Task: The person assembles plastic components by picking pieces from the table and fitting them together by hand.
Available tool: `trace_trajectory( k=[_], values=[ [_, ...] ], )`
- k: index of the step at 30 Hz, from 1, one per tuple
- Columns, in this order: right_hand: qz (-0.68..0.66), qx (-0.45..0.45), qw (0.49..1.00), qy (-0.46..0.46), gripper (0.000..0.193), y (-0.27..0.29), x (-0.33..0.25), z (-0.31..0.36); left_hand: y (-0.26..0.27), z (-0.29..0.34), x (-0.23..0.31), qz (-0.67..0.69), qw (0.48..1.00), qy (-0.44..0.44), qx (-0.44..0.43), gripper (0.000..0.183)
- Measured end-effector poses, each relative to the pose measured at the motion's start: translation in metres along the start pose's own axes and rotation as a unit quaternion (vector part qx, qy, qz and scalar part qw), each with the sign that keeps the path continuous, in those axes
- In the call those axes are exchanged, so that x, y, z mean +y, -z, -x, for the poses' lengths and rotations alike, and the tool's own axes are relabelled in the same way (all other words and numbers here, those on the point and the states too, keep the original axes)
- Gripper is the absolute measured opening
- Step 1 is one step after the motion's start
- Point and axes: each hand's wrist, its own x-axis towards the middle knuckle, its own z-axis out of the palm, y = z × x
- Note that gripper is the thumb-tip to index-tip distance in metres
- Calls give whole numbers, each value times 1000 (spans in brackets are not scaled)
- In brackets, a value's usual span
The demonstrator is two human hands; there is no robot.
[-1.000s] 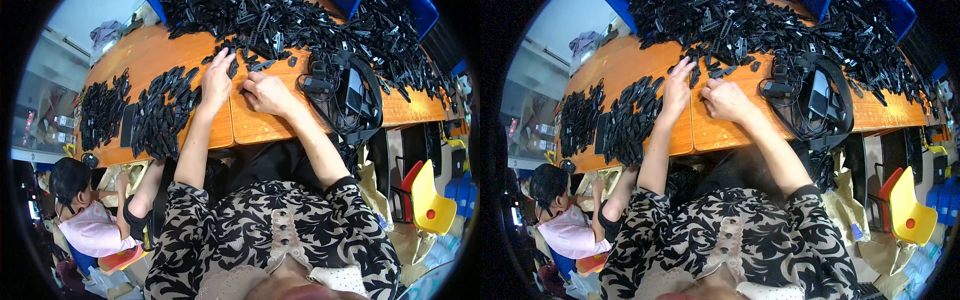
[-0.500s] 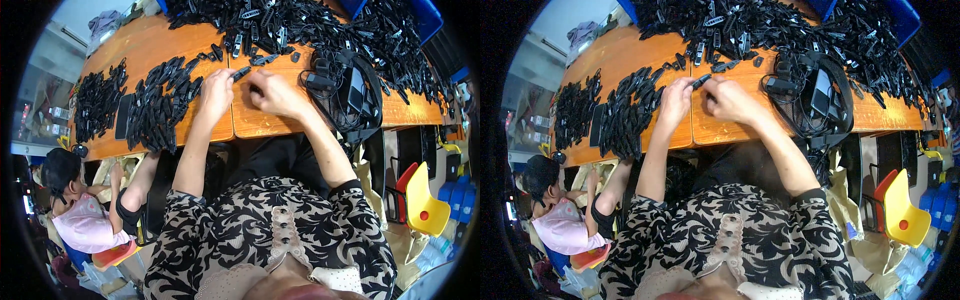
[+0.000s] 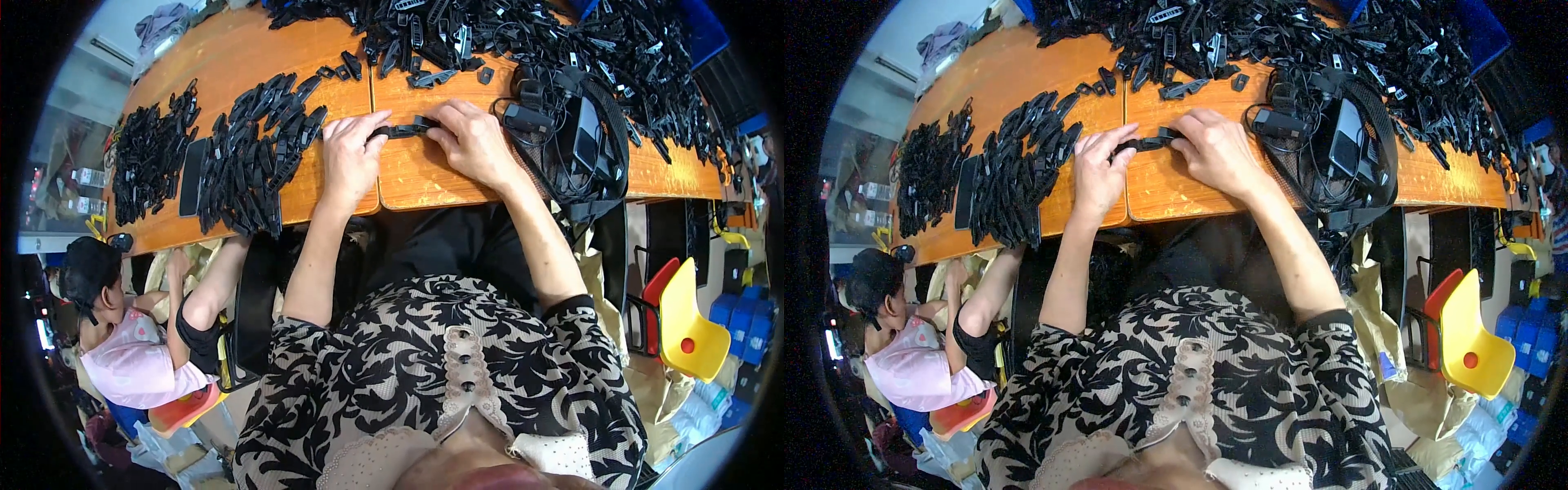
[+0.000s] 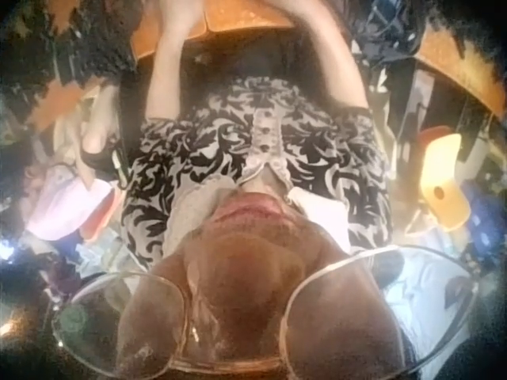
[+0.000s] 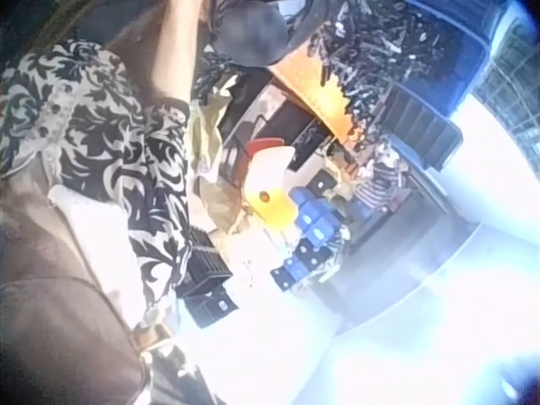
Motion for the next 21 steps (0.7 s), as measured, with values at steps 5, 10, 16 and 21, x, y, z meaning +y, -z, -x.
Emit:
trace_trajectory(
  k=[5, 10, 16, 21],
  values=[
    [-39, -34, 996, 75, 21, -10, 4, -12, 1, -3, -4, 16, 1000, 14, -11, 39],
    [-17, -83, 992, 89, 19, -3, -2, -17, 6, -2, -9, 30, 999, 17, -29, 37],
    [-26, -55, 993, 104, 19, -11, -4, -16, 5, -4, -2, 15, 1000, -13, -18, 37],
    [-42, -13, 991, 122, 16, -34, -9, -25, 1, -4, -7, -8, 999, -33, -9, 35]
  ],
)
